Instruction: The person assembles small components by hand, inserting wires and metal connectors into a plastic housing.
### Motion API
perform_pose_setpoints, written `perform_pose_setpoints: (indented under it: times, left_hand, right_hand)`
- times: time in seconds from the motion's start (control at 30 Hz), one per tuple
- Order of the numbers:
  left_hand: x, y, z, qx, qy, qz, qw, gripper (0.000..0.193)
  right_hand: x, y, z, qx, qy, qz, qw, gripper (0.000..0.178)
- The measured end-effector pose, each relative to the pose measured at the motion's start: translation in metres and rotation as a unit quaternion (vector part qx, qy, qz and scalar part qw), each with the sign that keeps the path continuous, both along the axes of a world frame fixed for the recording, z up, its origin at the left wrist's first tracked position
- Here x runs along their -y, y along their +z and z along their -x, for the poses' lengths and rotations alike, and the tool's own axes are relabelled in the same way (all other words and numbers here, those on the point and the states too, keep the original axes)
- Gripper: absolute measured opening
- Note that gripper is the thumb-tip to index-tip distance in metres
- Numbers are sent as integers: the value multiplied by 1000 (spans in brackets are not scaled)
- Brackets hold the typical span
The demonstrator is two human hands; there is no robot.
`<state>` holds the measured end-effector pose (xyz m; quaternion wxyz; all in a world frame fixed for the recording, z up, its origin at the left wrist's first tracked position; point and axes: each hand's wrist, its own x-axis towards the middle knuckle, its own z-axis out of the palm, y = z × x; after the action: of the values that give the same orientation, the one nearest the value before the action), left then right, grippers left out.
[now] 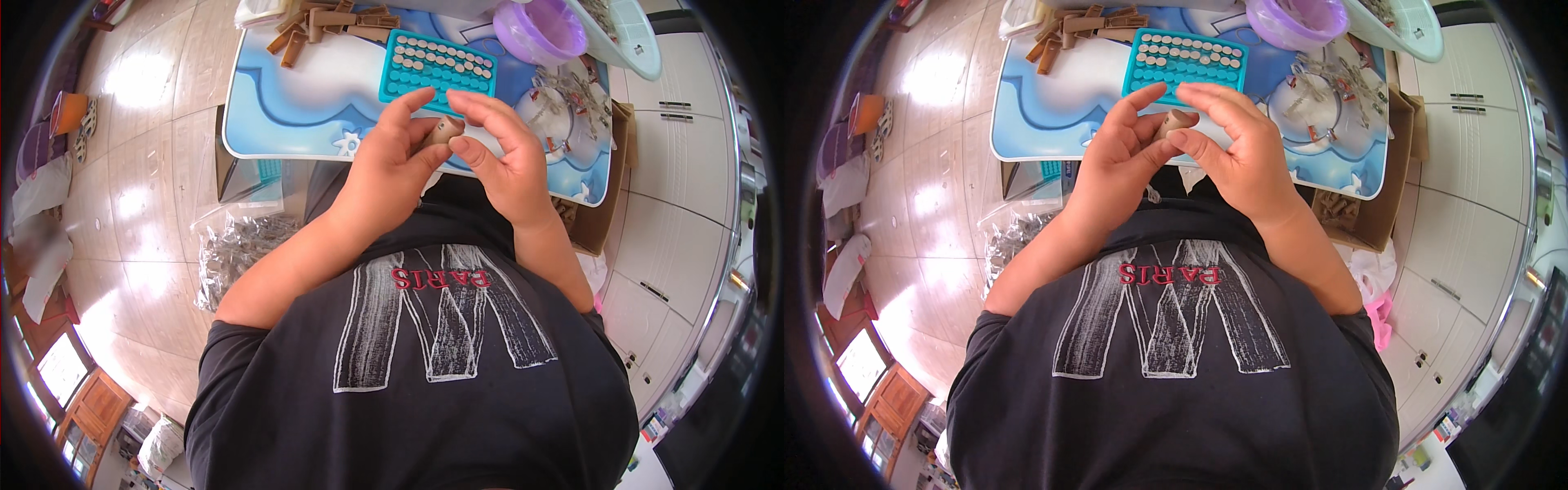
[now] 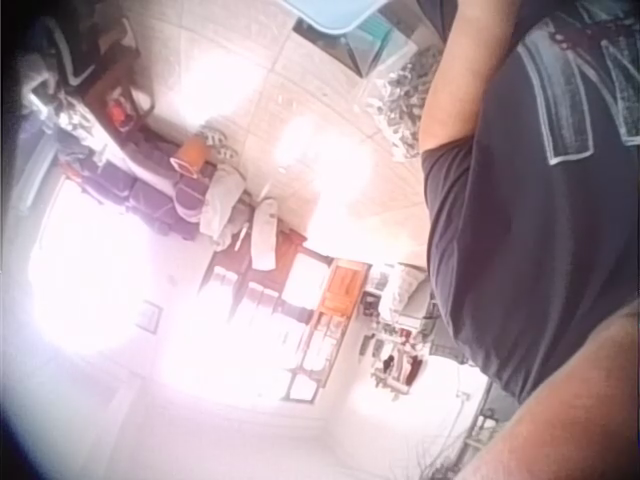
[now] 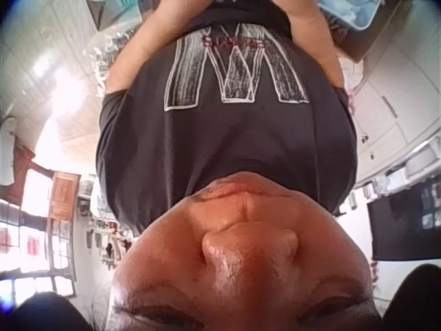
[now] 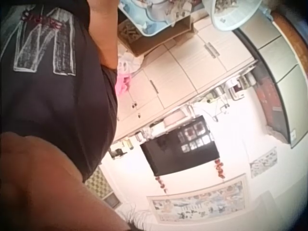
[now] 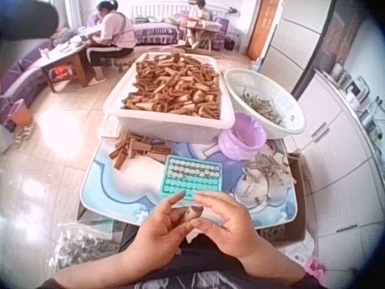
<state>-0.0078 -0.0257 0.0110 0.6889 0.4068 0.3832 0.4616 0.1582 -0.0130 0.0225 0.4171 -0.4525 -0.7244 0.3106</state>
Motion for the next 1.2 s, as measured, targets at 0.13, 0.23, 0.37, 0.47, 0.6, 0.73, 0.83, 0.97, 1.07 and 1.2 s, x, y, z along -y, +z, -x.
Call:
perform_pose_setpoints:
  times: [0.13, 0.23, 0.37, 0.47, 0.6, 0.73, 0.83, 0.97, 1.07, 1.2]
  left_hand:
    - [2, 3, -2, -73, 4, -115, 991, 40]
    - [-1, 4, 3, -107, -12, -105, 989, 31]
    - [2, 9, 4, -129, -16, -93, 987, 22]
    - [4, 7, 2, -154, 10, -163, 975, 20]
    - [-2, 11, 3, -163, -40, -92, 981, 20]
    - [-7, 4, 5, -48, -123, 63, 989, 26]
    - [-7, 6, 7, 6, -143, 118, 983, 38]
    - [-9, 8, 4, 13, -141, 149, 979, 38]
    - [-11, 7, 2, 56, -135, 192, 970, 34]
    - [-11, 3, 1, 100, -135, 211, 963, 33]
  right_hand:
    - [0, -3, -5, -50, 39, 29, 998, 28]
    - [8, -4, -4, -270, 30, 156, 950, 24]
    - [15, -6, -5, -296, 29, 168, 940, 23]
    - [19, -7, 1, -353, 18, 174, 919, 22]
    - [22, -15, 0, -349, -9, 204, 915, 23]
    - [32, -21, 1, -268, 2, 229, 936, 31]
    - [27, -18, -24, -118, -88, 128, 981, 25]
    - [17, -22, -70, 51, -197, 84, 975, 12]
    - [16, -14, -79, 118, -164, 120, 972, 13]
    - [13, -17, -76, 167, -130, 122, 970, 14]
